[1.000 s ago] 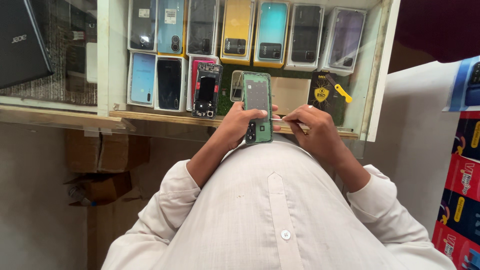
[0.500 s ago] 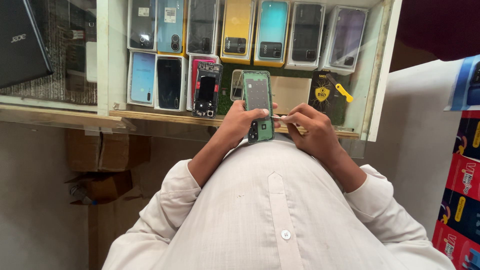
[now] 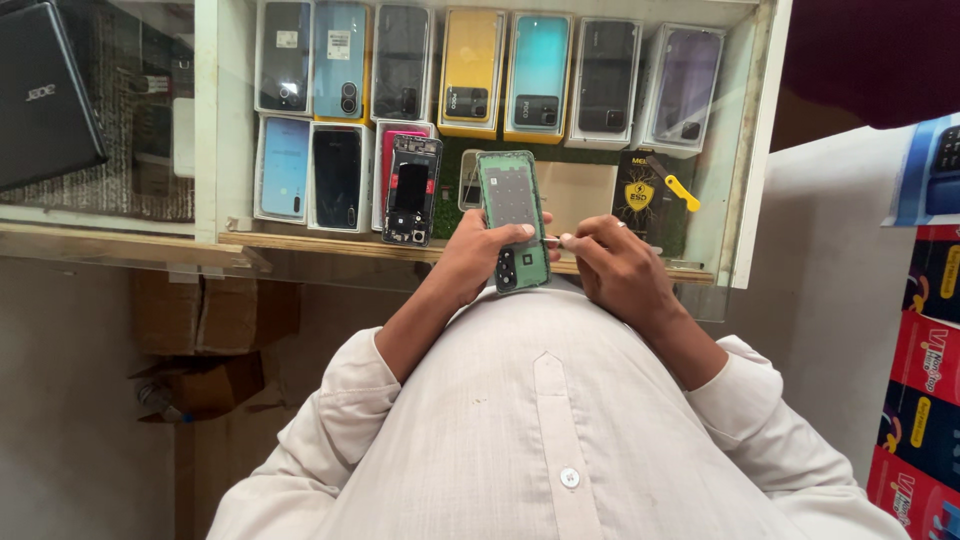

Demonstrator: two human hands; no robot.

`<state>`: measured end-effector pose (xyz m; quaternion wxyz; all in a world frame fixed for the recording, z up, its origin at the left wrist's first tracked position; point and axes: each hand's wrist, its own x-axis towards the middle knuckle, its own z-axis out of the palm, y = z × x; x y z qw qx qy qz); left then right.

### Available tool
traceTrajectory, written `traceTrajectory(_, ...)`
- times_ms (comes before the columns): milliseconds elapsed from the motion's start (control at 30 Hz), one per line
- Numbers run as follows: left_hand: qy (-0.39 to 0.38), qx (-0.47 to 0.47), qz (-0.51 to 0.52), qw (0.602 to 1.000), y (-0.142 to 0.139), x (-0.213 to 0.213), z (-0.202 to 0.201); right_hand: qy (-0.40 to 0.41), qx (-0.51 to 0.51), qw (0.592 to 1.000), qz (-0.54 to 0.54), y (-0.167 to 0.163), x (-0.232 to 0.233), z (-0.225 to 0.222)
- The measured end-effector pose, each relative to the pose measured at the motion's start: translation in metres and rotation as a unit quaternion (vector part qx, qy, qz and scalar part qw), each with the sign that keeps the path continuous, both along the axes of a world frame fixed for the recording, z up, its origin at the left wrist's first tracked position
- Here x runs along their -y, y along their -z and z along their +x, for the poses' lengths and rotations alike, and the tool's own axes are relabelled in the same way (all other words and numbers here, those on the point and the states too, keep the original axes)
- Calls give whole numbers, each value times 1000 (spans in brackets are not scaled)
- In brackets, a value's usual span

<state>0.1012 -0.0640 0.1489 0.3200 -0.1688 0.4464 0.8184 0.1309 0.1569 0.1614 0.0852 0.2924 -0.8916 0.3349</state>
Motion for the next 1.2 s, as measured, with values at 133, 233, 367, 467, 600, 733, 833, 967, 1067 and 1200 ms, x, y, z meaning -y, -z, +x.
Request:
traceTrajectory(133,-14,-9,49,999,2,1,0,1,25,999,-23,-1,-1,-1)
traceTrajectory(233,1,-10,57,998,5,2,0,8,9,1000,-11,-1,-2,-3)
traceTrajectory(367,8,-20,60,998,7,2,0,21,8,999,23,1,-4,-3)
traceTrajectory(467,17,-26,59,998,7,3,2,14,-45,998,39,2,-5,-2)
traceTrajectory(600,16,-11,87,996,7,2,2,9,-60,998,-3,2,-4,-1)
traceTrajectory(733,-2,0,130,991,4,1,2,10,-27,999,-23,-1,-3,-2)
traceTrajectory(833,11,22,69,997,-1,2,3,5,1,1000,-26,-4,-3,-2)
traceTrajectory(967,45,-50,25,997,-8,4,11,-18,-22,1000,6,-8,-3,-1)
traceTrajectory(1067,61,-87,-10,994,-13,4,16,-34,-16,998,42,-13,-6,3)
traceTrajectory(1200,41,-45,7,998,-17,4,15,-27,-49,997,47,-15,-6,2)
